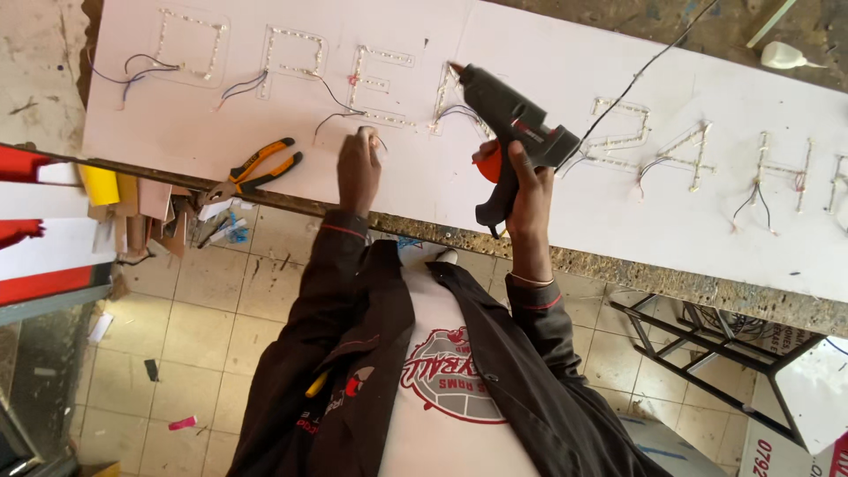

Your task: The person uses a hot glue gun to attach LED light strips to the outlines of letters and numbers on a white board. They work systematically from right to left, securing the strips to form the phrase 'OPEN 24 HRS'.

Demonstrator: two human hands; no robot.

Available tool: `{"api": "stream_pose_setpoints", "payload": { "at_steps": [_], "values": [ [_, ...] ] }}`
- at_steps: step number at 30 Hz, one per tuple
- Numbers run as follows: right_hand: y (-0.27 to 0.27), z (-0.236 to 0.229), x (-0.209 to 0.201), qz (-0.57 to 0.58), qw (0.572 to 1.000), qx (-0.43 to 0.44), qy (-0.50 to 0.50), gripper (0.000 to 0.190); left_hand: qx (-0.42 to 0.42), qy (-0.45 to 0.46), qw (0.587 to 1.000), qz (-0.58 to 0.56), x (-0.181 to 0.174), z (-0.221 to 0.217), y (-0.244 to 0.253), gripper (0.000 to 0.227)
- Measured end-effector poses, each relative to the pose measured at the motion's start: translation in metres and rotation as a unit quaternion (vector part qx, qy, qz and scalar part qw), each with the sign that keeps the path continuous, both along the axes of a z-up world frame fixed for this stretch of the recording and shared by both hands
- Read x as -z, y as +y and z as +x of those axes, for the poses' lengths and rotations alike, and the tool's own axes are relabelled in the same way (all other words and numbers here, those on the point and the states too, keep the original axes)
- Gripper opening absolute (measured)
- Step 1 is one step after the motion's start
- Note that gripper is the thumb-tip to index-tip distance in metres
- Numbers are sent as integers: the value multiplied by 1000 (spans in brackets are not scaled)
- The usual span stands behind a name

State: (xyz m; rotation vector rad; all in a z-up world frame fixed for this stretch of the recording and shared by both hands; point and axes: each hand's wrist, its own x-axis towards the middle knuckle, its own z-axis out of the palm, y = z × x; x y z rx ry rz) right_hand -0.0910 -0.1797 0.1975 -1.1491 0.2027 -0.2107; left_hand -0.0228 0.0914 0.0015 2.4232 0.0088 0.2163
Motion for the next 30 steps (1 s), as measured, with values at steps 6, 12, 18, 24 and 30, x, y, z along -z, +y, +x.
{"api": "stream_pose_setpoints", "payload": {
  "at_steps": [6,12,18,24,30],
  "values": [
    [59,32,29,-294,954,-25,49,28,53,-182,971,146,8,40,58,13],
    [73,32,76,-404,889,15,216,29,102,-247,962,48,-5,40,85,19],
    [71,39,70,-451,848,-19,276,42,100,-196,975,28,2,33,71,59],
    [66,37,73,-454,845,-19,283,43,66,-124,989,47,3,39,67,73],
    [84,39,12,-436,850,-78,285,49,65,-154,983,75,10,39,65,62]
  ]
}}
